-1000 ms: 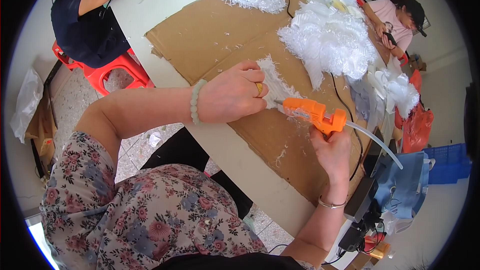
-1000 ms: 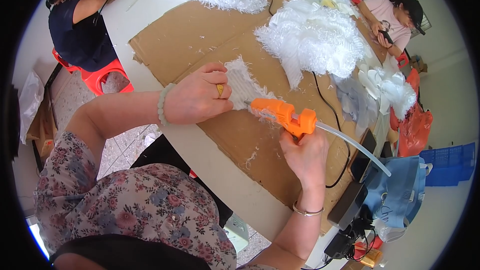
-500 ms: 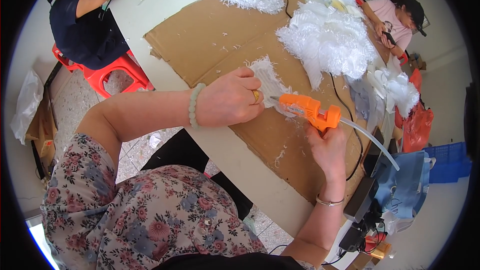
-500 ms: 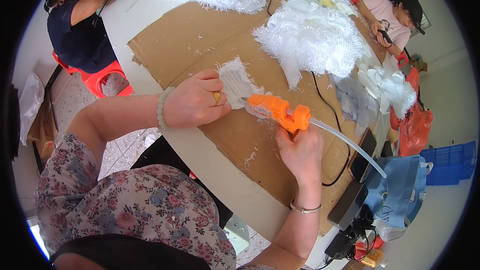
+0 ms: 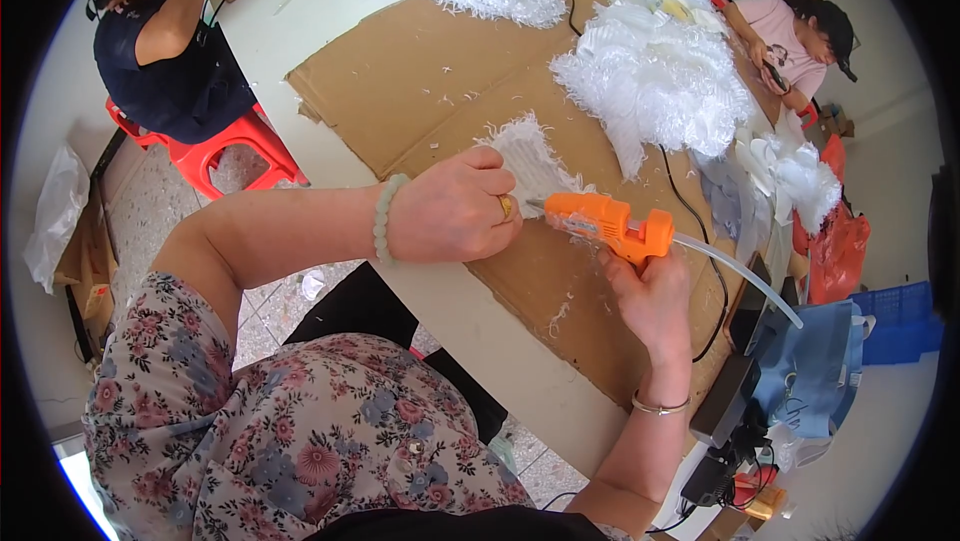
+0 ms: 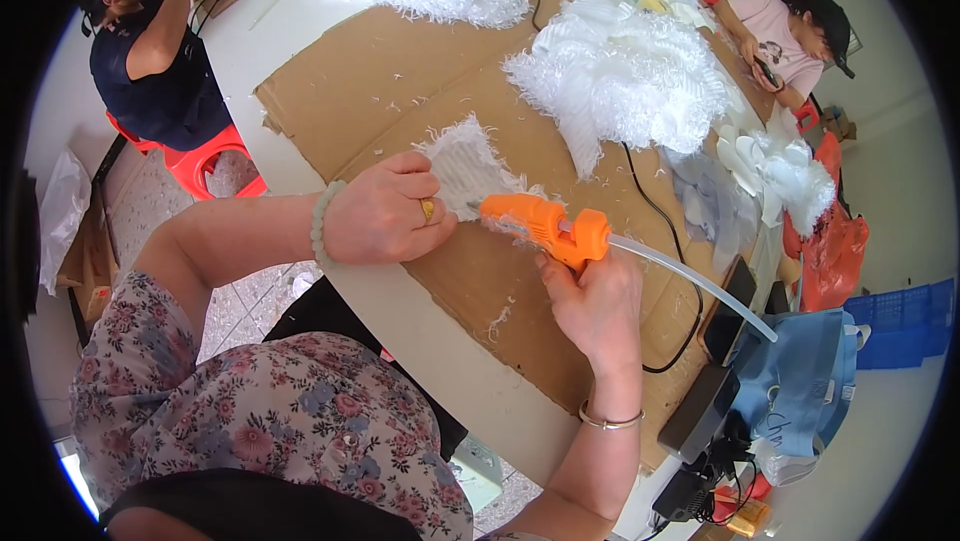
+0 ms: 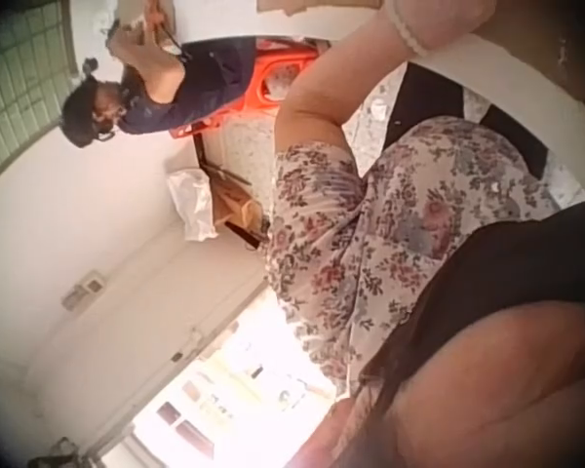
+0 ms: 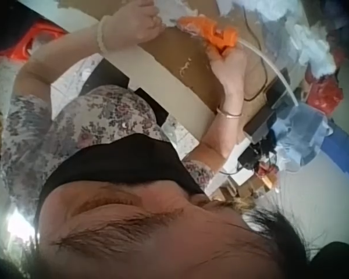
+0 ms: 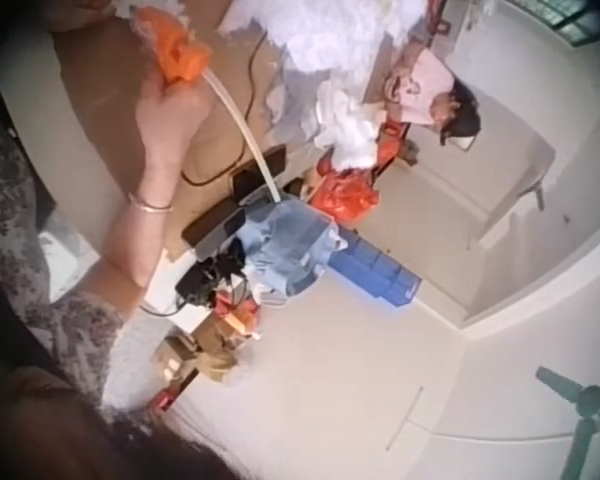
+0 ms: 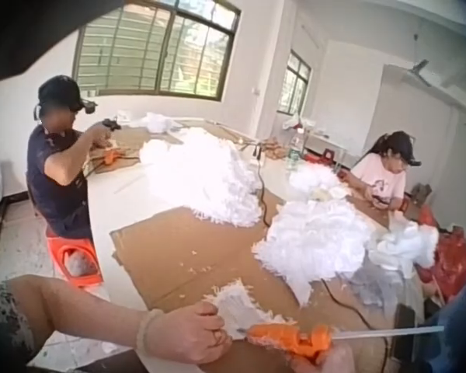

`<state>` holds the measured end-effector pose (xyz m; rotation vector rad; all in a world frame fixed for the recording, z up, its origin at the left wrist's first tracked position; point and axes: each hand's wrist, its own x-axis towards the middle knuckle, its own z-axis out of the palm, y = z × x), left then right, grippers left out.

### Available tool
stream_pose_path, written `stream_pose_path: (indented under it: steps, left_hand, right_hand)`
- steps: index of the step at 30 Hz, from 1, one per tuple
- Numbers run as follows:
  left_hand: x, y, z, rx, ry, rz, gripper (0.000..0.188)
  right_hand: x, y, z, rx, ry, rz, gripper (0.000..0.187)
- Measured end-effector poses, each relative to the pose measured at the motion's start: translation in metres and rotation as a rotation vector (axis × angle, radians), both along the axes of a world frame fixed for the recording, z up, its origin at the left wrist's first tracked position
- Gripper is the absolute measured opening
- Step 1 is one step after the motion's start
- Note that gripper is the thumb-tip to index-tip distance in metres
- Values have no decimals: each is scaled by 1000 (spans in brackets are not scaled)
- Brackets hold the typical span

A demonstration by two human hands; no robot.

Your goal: Apply hot glue to attach white fiber stuffing to a craft object.

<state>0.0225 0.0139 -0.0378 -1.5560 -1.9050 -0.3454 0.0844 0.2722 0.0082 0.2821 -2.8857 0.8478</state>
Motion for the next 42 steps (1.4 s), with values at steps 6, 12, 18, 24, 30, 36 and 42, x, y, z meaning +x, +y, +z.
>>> stream_pose_path:
  steps: [6, 12, 18, 24, 30, 36, 42]
  left_hand:
    - [1, 0, 4, 2, 42, -1, 19]
    - [1, 0, 3, -13, 3, -11, 27]
    - [1, 1, 1, -7, 14, 8, 27]
    - [3, 2, -1, -14, 38, 34, 28]
    - [4, 4, 0, 13, 17, 56, 19]
    - [-2, 1, 1, 13, -26, 60, 14]
    - [-12, 9, 0, 276, -268, 173, 9]
  right_hand:
    - [-3, -3, -4, 5, 48, 55, 16]
    - [-6, -9, -6, -6, 107, 86, 17]
    - [-6, -15, -7, -28, 58, 87, 17]
    - [-4, -24, -10, -29, 86, 73, 20]
    - [-8, -28, -20, -1, 149, 59, 21]
    - [-10, -20, -14, -115, 101, 4, 18]
    - [-14, -4, -16, -577, -123, -159, 14]
